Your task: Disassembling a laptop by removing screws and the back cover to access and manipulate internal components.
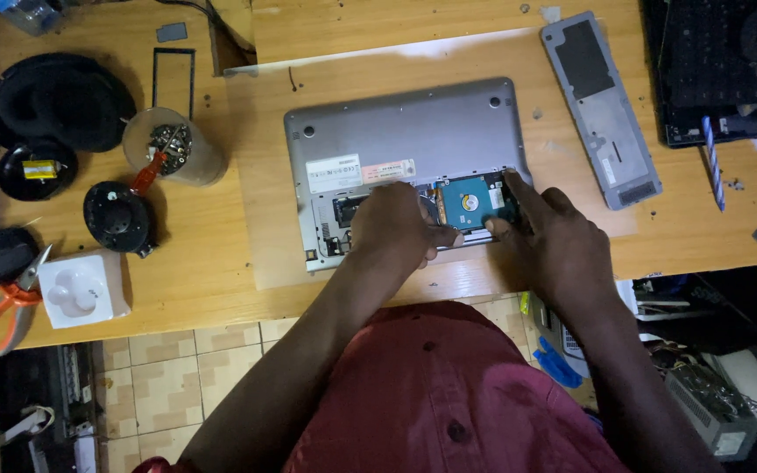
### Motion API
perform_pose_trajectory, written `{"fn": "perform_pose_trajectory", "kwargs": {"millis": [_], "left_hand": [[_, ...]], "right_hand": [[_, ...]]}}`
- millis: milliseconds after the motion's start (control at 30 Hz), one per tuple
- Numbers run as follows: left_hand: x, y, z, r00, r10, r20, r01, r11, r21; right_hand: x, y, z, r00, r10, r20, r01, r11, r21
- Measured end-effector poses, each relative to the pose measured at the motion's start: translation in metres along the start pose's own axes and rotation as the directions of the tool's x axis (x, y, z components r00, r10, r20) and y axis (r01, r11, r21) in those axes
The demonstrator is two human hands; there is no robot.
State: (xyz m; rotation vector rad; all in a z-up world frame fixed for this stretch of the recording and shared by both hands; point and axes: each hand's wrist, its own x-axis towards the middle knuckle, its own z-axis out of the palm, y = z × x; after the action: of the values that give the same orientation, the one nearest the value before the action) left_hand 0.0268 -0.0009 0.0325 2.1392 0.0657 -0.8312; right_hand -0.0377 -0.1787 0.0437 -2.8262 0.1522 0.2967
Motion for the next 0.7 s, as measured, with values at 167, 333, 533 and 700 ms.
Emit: {"fn": "perform_pose_trajectory", "kwargs": {"millis": [167, 333, 533, 700], "left_hand": [[-0.008, -0.029, 0.011, 0.913, 0.408, 0.006, -0.390, 0.868, 0.306], [-0.008, -0.049, 0.025, 0.814, 0.576, 0.071, -0.513, 0.656, 0.553], [-0.017, -0.079, 0.018, 0.693, 0.642, -0.328, -0.533, 0.762, 0.366], [-0.027, -0.133, -0.042, 0.333, 0.176, -0.926, -0.314, 0.947, 0.068]], "right_hand": [[0.002, 0.006, 0.015, 0.996, 0.031, -0.079, -0.026, 0.997, 0.067], [0.008, 0.026, 0.032, 0.998, 0.010, -0.065, -0.006, 0.998, 0.069], [0.001, 0.023, 0.032, 0.992, 0.022, -0.121, -0.013, 0.997, 0.079], [-0.022, -0.006, 0.018, 0.956, 0.165, -0.242, 0.072, 0.669, 0.740]]}}
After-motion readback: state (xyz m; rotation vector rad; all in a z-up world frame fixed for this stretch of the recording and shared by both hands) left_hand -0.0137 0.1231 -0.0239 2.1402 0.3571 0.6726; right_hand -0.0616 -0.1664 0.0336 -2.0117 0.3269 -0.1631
